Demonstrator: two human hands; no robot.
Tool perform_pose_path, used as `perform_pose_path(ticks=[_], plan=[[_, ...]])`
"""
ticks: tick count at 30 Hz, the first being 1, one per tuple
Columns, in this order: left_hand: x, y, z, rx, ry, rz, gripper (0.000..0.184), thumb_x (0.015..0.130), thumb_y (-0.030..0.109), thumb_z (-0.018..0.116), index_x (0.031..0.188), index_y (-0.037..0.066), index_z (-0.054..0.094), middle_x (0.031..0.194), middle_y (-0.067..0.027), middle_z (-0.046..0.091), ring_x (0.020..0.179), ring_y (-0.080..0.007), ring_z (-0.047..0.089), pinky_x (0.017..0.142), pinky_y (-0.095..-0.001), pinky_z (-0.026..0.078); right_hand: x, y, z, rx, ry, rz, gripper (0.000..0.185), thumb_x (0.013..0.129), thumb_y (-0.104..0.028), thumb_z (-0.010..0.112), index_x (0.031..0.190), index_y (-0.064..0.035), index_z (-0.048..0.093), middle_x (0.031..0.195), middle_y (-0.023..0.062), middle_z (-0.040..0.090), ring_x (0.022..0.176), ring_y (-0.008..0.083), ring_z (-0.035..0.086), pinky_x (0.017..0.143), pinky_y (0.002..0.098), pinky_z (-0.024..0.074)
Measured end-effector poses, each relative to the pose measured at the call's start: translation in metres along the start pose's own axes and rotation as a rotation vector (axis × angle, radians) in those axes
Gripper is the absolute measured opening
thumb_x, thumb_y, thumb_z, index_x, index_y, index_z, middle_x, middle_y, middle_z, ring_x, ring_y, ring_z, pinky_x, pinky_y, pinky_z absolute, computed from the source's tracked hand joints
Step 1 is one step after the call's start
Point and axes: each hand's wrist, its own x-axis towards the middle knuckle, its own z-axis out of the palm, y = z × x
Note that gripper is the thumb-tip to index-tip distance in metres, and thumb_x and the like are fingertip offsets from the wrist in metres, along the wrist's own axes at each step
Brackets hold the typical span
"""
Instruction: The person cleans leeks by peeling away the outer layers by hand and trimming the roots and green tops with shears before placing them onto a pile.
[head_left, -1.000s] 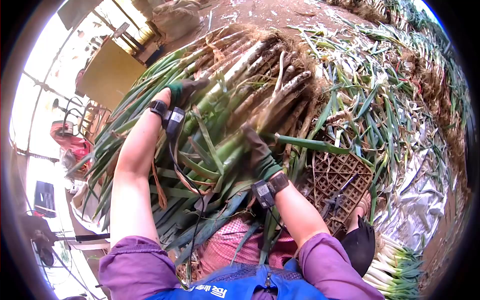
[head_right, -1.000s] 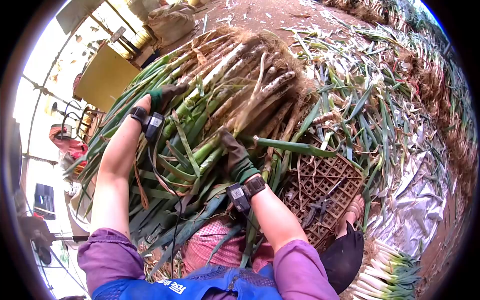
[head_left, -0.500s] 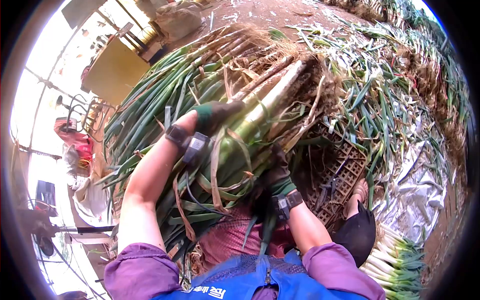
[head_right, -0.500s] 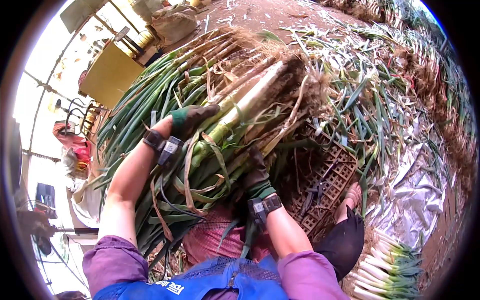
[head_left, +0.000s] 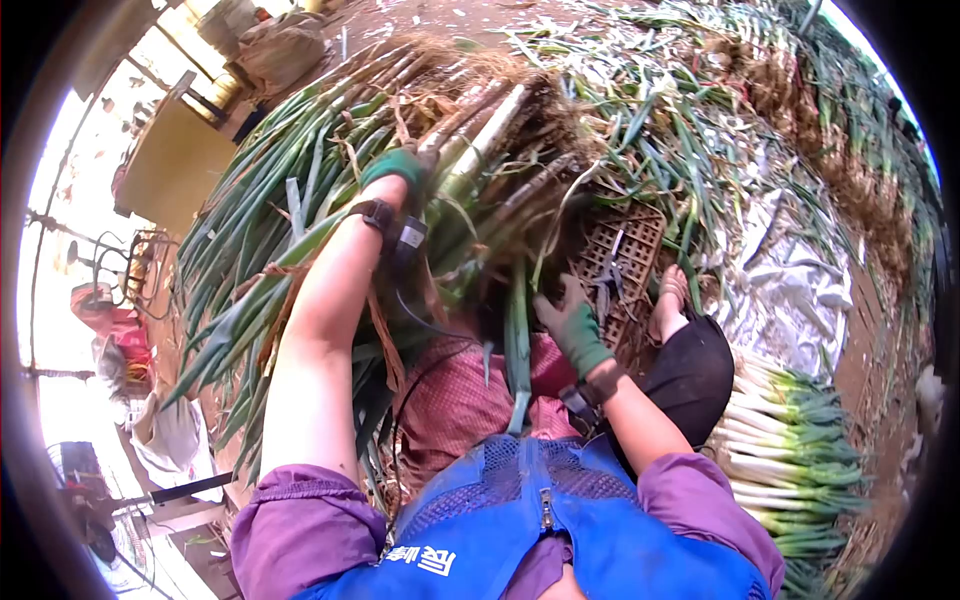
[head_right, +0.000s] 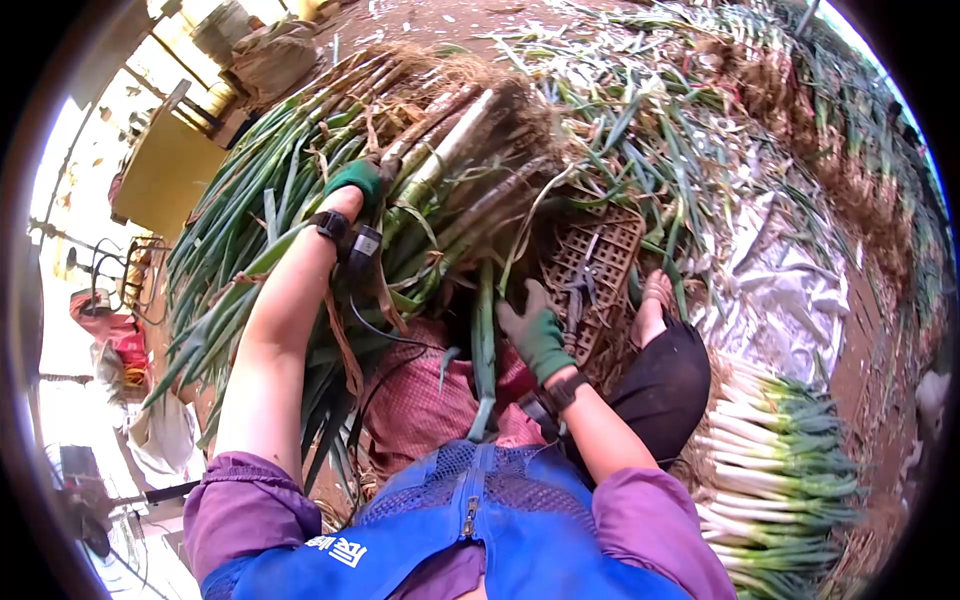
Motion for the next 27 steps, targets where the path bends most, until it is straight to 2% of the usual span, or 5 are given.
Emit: perform_pose_path(ticks=[5, 8, 17, 19, 27], plan=[[-0.028, 0.016, 0.001, 0.097, 0.169, 0.009, 0.059, 0.093, 0.053, 0.045, 0.138, 0.016, 0.056, 0.14, -0.0205, 0.056, 0.126, -0.0403, 0.055, 0.108, -0.0463, 0.042, -0.096, 0.017, -0.061, -0.872, -0.208, 0.429, 0.11, 0.077, -0.047, 0.075, 0.156, -0.0026, 0.013, 0.161, 0.0251, 0.016, 0.147, 0.0486, 0.017, 0.118, 0.0554, 0.0244], [-0.08, 0.024, 0.0, 0.278, 0.081, 0.065, 0.07, 0.093, 0.058, 0.04, 0.153, 0.02, 0.038, 0.162, -0.0161, 0.025, 0.149, -0.0389, 0.024, 0.122, -0.0508, 0.018, -0.103, 0.051, -0.072, -0.623, -0.339, 0.612, 0.112, 0.079, -0.04, 0.073, 0.157, -0.0023, 0.002, 0.155, 0.0292, 0.03, 0.143, 0.0447, 0.034, 0.117, 0.0494, 0.0292], [-0.266, 0.053, 0.069, 0.658, -0.398, 0.693, 0.056, 0.09, 0.063, 0.056, 0.125, 0.021, 0.069, 0.138, -0.0109, 0.06, 0.137, -0.035, 0.045, 0.119, -0.0522, 0.022, -0.097, 0.055, -0.088, 0.354, -0.201, 0.392, 0.018, 0.089, -0.017, 0.067, 0.095, -0.0011, 0.062, 0.073, 0.0048, 0.064, 0.059, 0.0137, 0.061, 0.052, 0.0273, 0.0509], [-0.269, 0.049, 0.107, 0.101, -0.931, 0.667, 0.055, 0.091, 0.058, 0.061, 0.127, 0.017, 0.068, 0.132, -0.0118, 0.064, 0.121, -0.0283, 0.06, 0.109, -0.0419, 0.04, -0.106, 0.008, -0.11, 0.582, -0.2, 0.453, 0.022, 0.089, -0.02, 0.066, 0.098, -0.0006, 0.06, 0.071, 0.0054, 0.063, 0.059, 0.0143, 0.059, 0.057, 0.0275, 0.0506], [-0.25, 0.121, 0.132, -1.354, -0.992, 0.343, 0.036, 0.095, 0.034, 0.068, 0.117, 0.007, 0.063, 0.081, 0.0016, 0.059, 0.07, -0.0075, 0.055, 0.065, -0.0243, 0.047, -0.157, -0.068, -0.115, 0.254, -0.409, -0.06, 0.03, 0.096, -0.016, 0.061, 0.122, -0.0031, 0.06, 0.086, -0.0005, 0.063, 0.074, 0.0065, 0.057, 0.065, 0.0244, 0.0491]])
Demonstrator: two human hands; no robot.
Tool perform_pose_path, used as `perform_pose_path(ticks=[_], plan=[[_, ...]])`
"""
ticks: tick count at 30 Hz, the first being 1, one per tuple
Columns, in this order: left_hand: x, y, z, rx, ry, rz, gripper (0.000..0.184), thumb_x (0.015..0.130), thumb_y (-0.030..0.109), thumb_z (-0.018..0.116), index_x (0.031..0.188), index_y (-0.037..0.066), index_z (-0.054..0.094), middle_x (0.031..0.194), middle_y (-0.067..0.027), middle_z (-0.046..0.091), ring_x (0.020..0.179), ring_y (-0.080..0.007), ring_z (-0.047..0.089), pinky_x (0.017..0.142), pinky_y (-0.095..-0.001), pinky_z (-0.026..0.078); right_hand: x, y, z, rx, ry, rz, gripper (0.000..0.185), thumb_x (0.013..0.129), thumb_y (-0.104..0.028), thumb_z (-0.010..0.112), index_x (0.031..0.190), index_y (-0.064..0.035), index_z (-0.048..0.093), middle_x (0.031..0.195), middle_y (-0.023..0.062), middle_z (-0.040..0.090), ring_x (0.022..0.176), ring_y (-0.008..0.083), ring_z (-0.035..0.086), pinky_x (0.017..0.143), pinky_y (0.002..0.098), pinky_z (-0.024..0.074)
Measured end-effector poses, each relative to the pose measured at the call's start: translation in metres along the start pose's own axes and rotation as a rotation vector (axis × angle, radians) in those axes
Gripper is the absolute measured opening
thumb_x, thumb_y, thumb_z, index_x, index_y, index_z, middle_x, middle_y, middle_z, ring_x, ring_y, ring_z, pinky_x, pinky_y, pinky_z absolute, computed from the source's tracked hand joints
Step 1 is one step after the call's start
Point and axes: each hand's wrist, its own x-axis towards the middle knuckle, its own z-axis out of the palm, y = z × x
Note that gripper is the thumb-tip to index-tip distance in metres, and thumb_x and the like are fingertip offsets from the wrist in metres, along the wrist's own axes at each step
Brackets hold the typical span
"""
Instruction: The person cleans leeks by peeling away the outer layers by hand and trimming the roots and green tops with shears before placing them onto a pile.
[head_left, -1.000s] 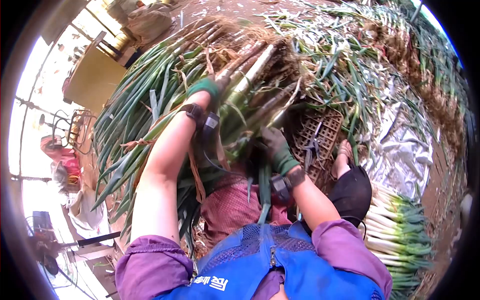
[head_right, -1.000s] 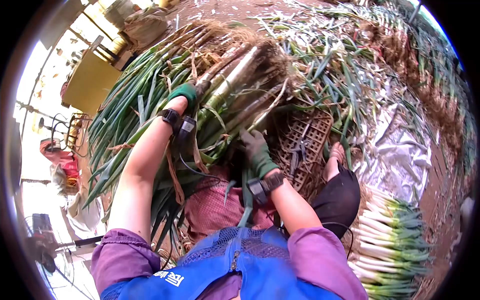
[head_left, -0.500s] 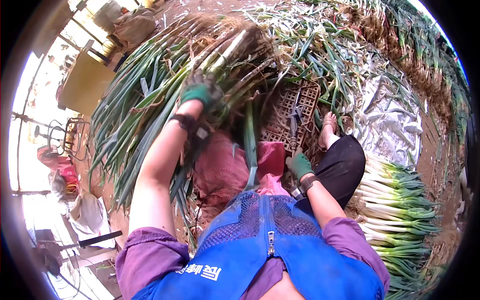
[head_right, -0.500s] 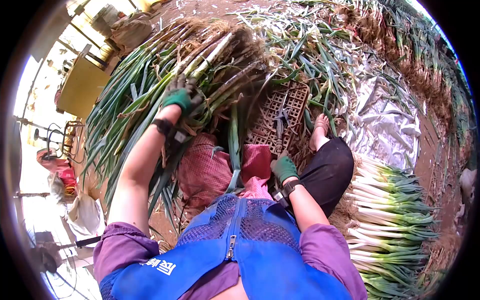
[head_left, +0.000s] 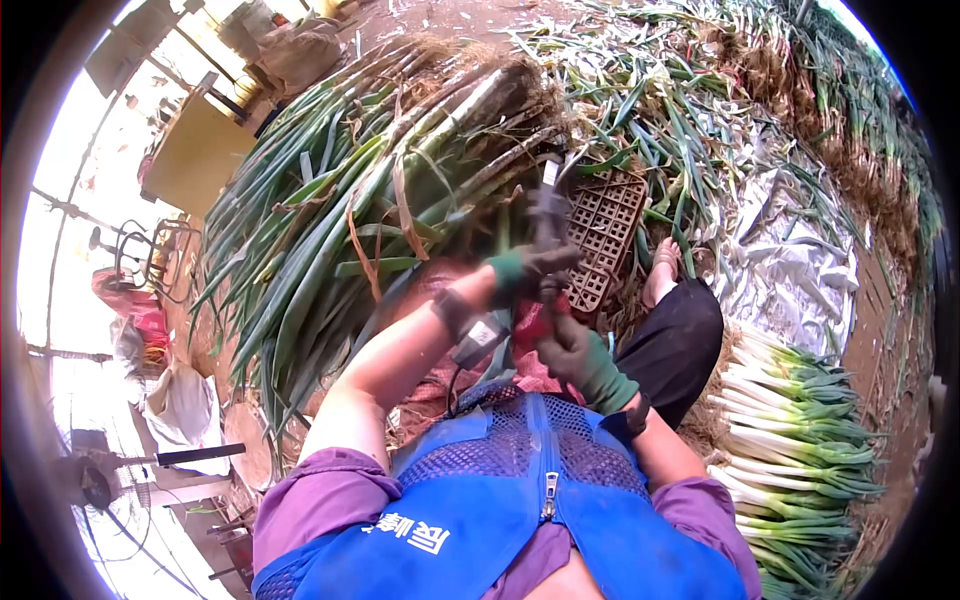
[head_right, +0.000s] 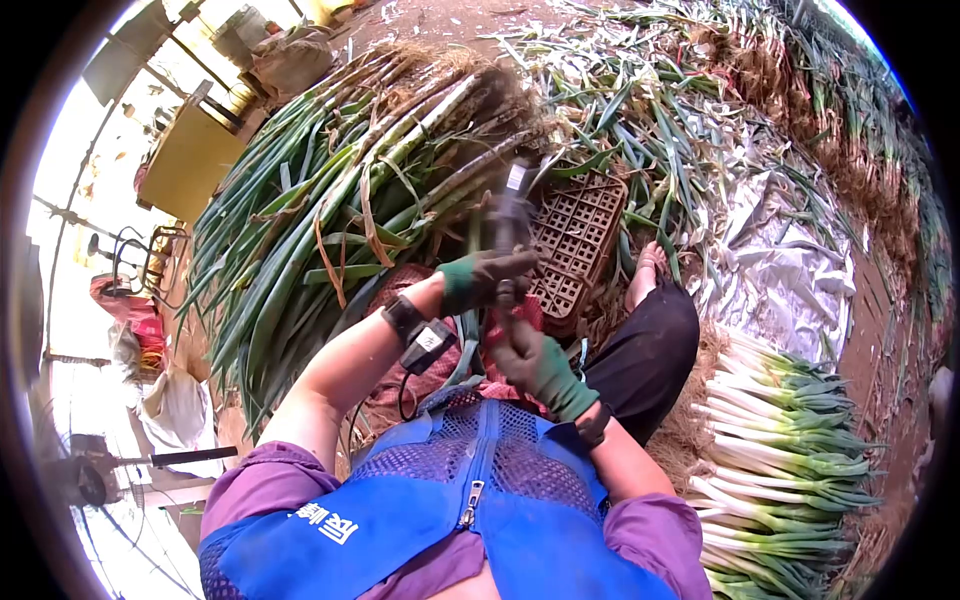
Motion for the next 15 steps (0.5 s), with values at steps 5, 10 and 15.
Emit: perform_pose_path(ticks=[5, 10, 15], plan=[[-0.039, 0.062, 0.03, 0.049, 0.521, 0.255, 0.029, 0.096, 0.024, 0.063, 0.117, 0.004, 0.065, 0.083, -0.0001, 0.062, 0.067, -0.0089, 0.058, 0.06, -0.0244, 0.049, 0.068, -0.009, -0.015, 0.025, -0.113, -0.281, 0.029, 0.098, -0.022, 0.06, 0.12, -0.0034, 0.059, 0.093, 0.0081, 0.067, 0.083, 0.0158, 0.063, 0.076, 0.0315, 0.0527], [-0.121, 0.075, 0.021, 0.073, 0.789, 0.365, 0.039, 0.097, 0.03, 0.062, 0.122, 0.0, 0.061, 0.093, -0.0041, 0.065, 0.078, -0.0126, 0.062, 0.069, -0.0259, 0.052, 0.219, -0.029, -0.009, -0.203, -0.166, -0.292, 0.064, 0.094, -0.033, 0.065, 0.142, 0.0002, 0.038, 0.126, 0.0201, 0.058, 0.12, 0.0293, 0.055, 0.1, 0.036, 0.045], [-0.166, -0.007, -0.005, 0.039, 1.114, 0.421, 0.04, 0.097, 0.022, 0.063, 0.129, -0.001, 0.057, 0.092, -0.0034, 0.065, 0.077, -0.0143, 0.066, 0.071, -0.0307, 0.059, 0.328, -0.059, 0.045, -0.926, 0.018, -0.142, 0.105, 0.084, -0.04, 0.072, 0.156, 0.0036, 0.01, 0.164, 0.0229, 0.013, 0.153, 0.04, 0.009, 0.123, 0.0479, 0.0119]])
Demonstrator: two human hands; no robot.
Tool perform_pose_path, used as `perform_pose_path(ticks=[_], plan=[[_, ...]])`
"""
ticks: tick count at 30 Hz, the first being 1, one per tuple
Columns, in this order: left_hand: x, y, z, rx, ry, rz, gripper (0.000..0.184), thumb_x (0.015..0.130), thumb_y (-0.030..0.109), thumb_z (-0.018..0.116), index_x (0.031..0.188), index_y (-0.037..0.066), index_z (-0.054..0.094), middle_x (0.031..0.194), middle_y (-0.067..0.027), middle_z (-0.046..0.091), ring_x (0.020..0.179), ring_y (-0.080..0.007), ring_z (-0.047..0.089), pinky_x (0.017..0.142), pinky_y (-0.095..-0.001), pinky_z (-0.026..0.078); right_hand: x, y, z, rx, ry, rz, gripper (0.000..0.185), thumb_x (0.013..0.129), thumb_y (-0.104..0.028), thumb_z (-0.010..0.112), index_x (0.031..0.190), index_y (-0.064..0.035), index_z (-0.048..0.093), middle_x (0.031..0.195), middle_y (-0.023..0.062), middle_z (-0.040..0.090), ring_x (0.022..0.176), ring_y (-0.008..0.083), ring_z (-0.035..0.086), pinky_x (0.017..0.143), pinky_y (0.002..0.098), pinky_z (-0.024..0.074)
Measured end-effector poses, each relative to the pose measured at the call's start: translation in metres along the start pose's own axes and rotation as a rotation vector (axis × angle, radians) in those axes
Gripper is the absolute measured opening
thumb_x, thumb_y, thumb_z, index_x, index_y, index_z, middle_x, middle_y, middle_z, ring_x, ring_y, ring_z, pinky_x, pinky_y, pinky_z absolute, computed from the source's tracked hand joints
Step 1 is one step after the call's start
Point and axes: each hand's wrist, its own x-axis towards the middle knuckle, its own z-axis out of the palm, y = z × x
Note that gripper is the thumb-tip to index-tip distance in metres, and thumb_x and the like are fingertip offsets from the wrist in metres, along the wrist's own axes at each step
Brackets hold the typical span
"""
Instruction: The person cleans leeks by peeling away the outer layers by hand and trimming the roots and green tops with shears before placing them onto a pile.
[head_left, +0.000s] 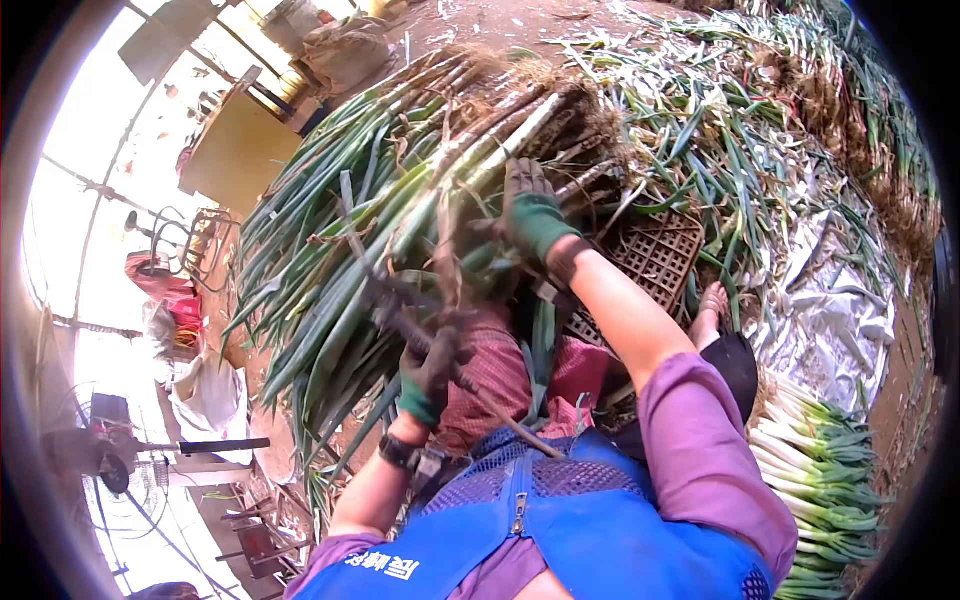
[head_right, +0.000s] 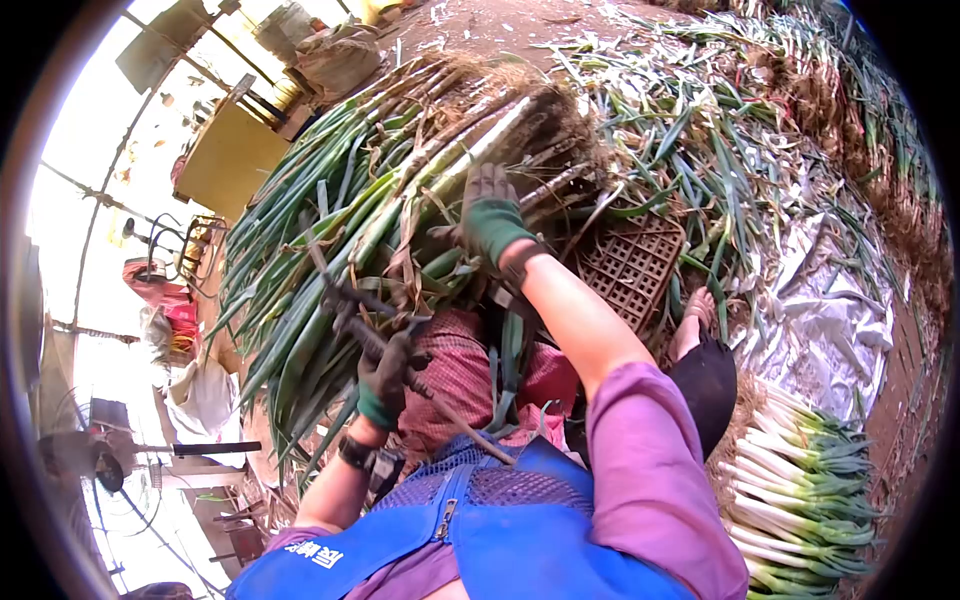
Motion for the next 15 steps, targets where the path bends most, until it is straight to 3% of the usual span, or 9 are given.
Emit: perform_pose_path(ticks=[2, 3, 5, 8, 11, 13, 15], plan=[[0.0, 0.0, -0.008, -0.006, 0.06, 0.043, 0.037, 0.097, 0.021, 0.063, 0.127, -0.002, 0.059, 0.093, -0.0022, 0.065, 0.081, -0.0133, 0.066, 0.073, -0.0296, 0.058, 0.024, -0.008, 0.009, -0.035, -0.04, 0.102, 0.11, 0.081, -0.038, 0.074, 0.157, 0.003, 0.005, 0.163, 0.0241, 0.014, 0.152, 0.0407, 0.01, 0.123, 0.0485, 0.0108], [0.0, 0.002, -0.013, -0.006, 0.063, 0.044, 0.036, 0.097, 0.02, 0.063, 0.126, -0.002, 0.06, 0.094, -0.002, 0.066, 0.083, -0.0129, 0.065, 0.074, -0.029, 0.058, 0.043, -0.005, 0.023, 0.023, -0.051, 0.151, 0.112, 0.08, -0.038, 0.074, 0.156, 0.0027, 0.002, 0.162, 0.0258, 0.016, 0.152, 0.039, 0.016, 0.122, 0.0431, 0.0215], [0.0, -0.003, -0.018, 0.002, 0.066, 0.048, 0.035, 0.097, 0.019, 0.063, 0.125, -0.001, 0.062, 0.097, -0.0019, 0.067, 0.085, -0.0122, 0.065, 0.077, -0.0281, 0.056, 0.048, -0.001, 0.011, 0.175, -0.087, 0.142, 0.111, 0.072, -0.04, 0.083, 0.153, 0.0014, 0.02, 0.151, 0.0292, 0.038, 0.141, 0.0387, 0.04, 0.115, 0.0403, 0.0369], [0.007, -0.021, -0.015, -0.02, 0.053, 0.004, 0.033, 0.097, 0.018, 0.063, 0.125, 0.001, 0.062, 0.103, -0.0023, 0.067, 0.087, -0.0105, 0.063, 0.081, -0.027, 0.053, 0.041, -0.009, 0.013, 0.304, -0.185, 0.241, 0.069, 0.086, -0.041, 0.07, 0.138, -0.0043, 0.044, 0.123, 0.0264, 0.063, 0.115, 0.038, 0.063, 0.099, 0.0423, 0.0502], [0.01, -0.026, -0.002, -0.101, 0.061, 0.053, 0.032, 0.097, 0.017, 0.063, 0.125, 0.002, 0.063, 0.106, -0.0015, 0.066, 0.09, -0.0096, 0.061, 0.079, -0.026, 0.052, -0.001, -0.02, 0.02, 0.269, -0.115, -0.011, 0.036, 0.096, -0.038, 0.058, 0.113, -0.0068, 0.06, 0.099, 0.0201, 0.071, 0.092, 0.0368, 0.069, 0.084, 0.0442, 0.0547], [0.015, -0.021, 0.0, -0.081, 0.077, 0.136, 0.021, 0.095, 0.02, 0.067, 0.107, 0.003, 0.069, 0.091, 0.0034, 0.067, 0.081, -0.006, 0.061, 0.073, -0.0229, 0.049, -0.039, -0.016, 0.02, 0.409, -0.145, -0.07, 0.03, 0.097, -0.033, 0.057, 0.108, -0.0059, 0.062, 0.092, 0.0166, 0.07, 0.084, 0.0312, 0.069, 0.079, 0.0415, 0.0546], [0.022, -0.015, 0.001, -0.061, 0.071, 0.175, 0.023, 0.095, 0.021, 0.067, 0.109, 0.003, 0.068, 0.09, 0.0037, 0.067, 0.08, -0.006, 0.06, 0.072, -0.0231, 0.048, -0.075, -0.01, 0.005, 0.583, -0.209, -0.1, 0.024, 0.098, -0.028, 0.057, 0.103, -0.0051, 0.063, 0.086, 0.0125, 0.068, 0.077, 0.0252, 0.067, 0.073, 0.0386, 0.0544]])
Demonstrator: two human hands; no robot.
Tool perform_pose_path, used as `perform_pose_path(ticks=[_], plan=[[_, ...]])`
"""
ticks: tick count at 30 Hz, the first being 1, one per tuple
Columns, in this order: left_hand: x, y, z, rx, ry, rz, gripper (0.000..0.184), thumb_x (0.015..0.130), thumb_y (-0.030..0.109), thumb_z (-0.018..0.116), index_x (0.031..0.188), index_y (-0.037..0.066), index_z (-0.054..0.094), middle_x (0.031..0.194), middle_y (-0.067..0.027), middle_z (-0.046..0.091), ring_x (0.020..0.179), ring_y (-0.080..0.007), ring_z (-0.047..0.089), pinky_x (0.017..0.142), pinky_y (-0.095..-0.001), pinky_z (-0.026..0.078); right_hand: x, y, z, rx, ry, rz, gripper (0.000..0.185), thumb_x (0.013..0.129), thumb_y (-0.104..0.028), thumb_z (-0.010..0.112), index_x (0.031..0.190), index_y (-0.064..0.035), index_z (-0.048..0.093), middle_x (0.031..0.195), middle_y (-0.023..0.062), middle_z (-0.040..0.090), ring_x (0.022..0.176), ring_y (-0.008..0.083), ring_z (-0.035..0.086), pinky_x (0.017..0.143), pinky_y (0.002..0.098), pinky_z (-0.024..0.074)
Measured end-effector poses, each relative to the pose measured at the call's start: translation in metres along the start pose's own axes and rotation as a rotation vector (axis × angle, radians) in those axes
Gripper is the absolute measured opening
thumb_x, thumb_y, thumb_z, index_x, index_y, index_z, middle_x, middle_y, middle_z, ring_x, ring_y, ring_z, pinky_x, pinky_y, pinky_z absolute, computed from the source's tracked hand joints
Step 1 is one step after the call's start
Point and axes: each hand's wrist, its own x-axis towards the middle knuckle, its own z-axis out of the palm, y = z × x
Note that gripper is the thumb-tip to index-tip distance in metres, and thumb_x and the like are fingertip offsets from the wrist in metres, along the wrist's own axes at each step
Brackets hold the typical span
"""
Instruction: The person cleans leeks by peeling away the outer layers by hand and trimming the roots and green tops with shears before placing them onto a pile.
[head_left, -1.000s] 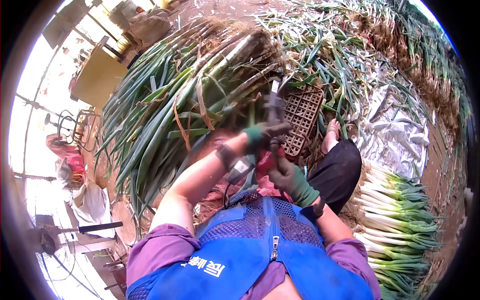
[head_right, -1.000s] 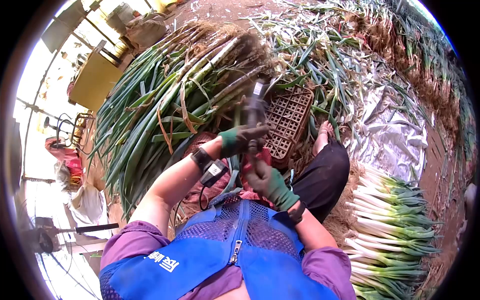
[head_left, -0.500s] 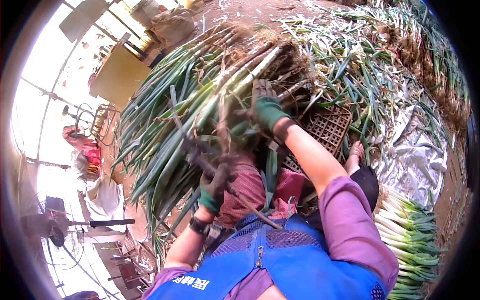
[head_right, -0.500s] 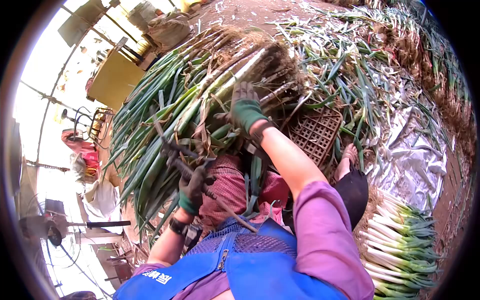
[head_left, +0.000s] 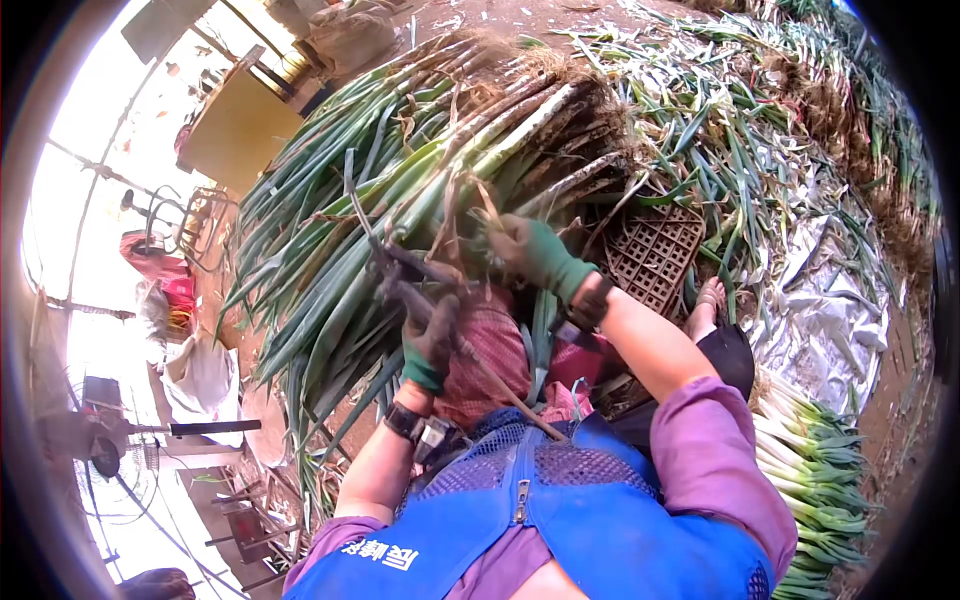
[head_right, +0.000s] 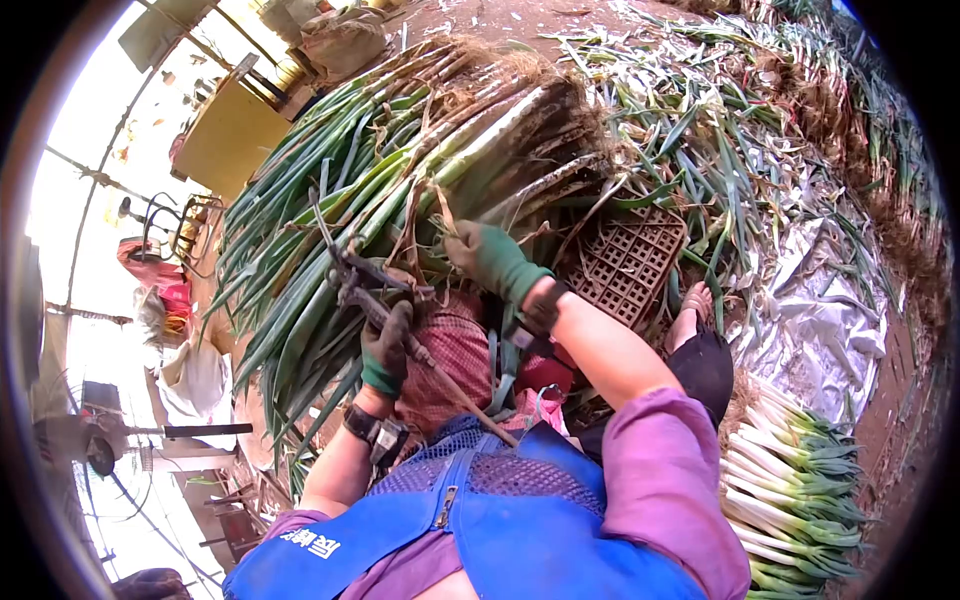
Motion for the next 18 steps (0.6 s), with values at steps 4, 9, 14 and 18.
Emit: perform_pose_path(ticks=[4, 9, 14, 18], plan=[[0.016, 0.008, 0.002, -0.037, 0.04, -0.037, 0.019, 0.094, 0.023, 0.068, 0.102, 0.006, 0.068, 0.08, 0.0047, 0.061, 0.061, -0.0064, 0.054, 0.053, -0.0225, 0.044, -0.069, 0.005, -0.035, -0.273, 0.055, -0.612, 0.012, 0.098, -0.012, 0.057, 0.096, -0.0042, 0.066, 0.078, 0.0032, 0.061, 0.065, 0.0134, 0.058, 0.058, 0.0282, 0.0523], [0.02, 0.015, -0.005, -0.16, 0.093, -0.129, 0.016, 0.093, 0.023, 0.069, 0.098, 0.01, 0.061, 0.071, 0.0035, 0.056, 0.046, -0.0091, 0.05, 0.04, -0.0258, 0.042, -0.164, -0.009, -0.16, -0.48, 0.337, -0.728, 0.021, 0.098, -0.011, 0.057, 0.115, -0.0016, 0.064, 0.099, 0.0082, 0.065, 0.079, 0.0174, 0.062, 0.072, 0.0234, 0.0559], [0.014, 0.008, -0.01, -0.147, 0.094, -0.171, 0.016, 0.094, 0.022, 0.069, 0.099, 0.008, 0.061, 0.072, 0.0021, 0.058, 0.043, -0.0097, 0.05, 0.038, -0.0259, 0.043, -0.259, 0.038, -0.283, 0.545, 0.551, -0.345, 0.034, 0.104, -0.022, 0.049, 0.13, -0.0027, 0.057, 0.095, 0.0064, 0.06, 0.072, 0.013, 0.055, 0.065, 0.0265, 0.0532], [0.005, 0.01, -0.01, -0.134, 0.066, -0.108, 0.018, 0.094, 0.022, 0.068, 0.086, 0.008, 0.061, 0.065, 0.0012, 0.056, 0.04, -0.0117, 0.05, 0.037, -0.0281, 0.043, -0.326, 0.041, -0.369, -0.04, 1.068, -0.125, 0.031, 0.103, -0.022, 0.049, 0.125, -0.0028, 0.057, 0.094, 0.0073, 0.061, 0.073, 0.0149, 0.056, 0.067, 0.0287, 0.0537]])
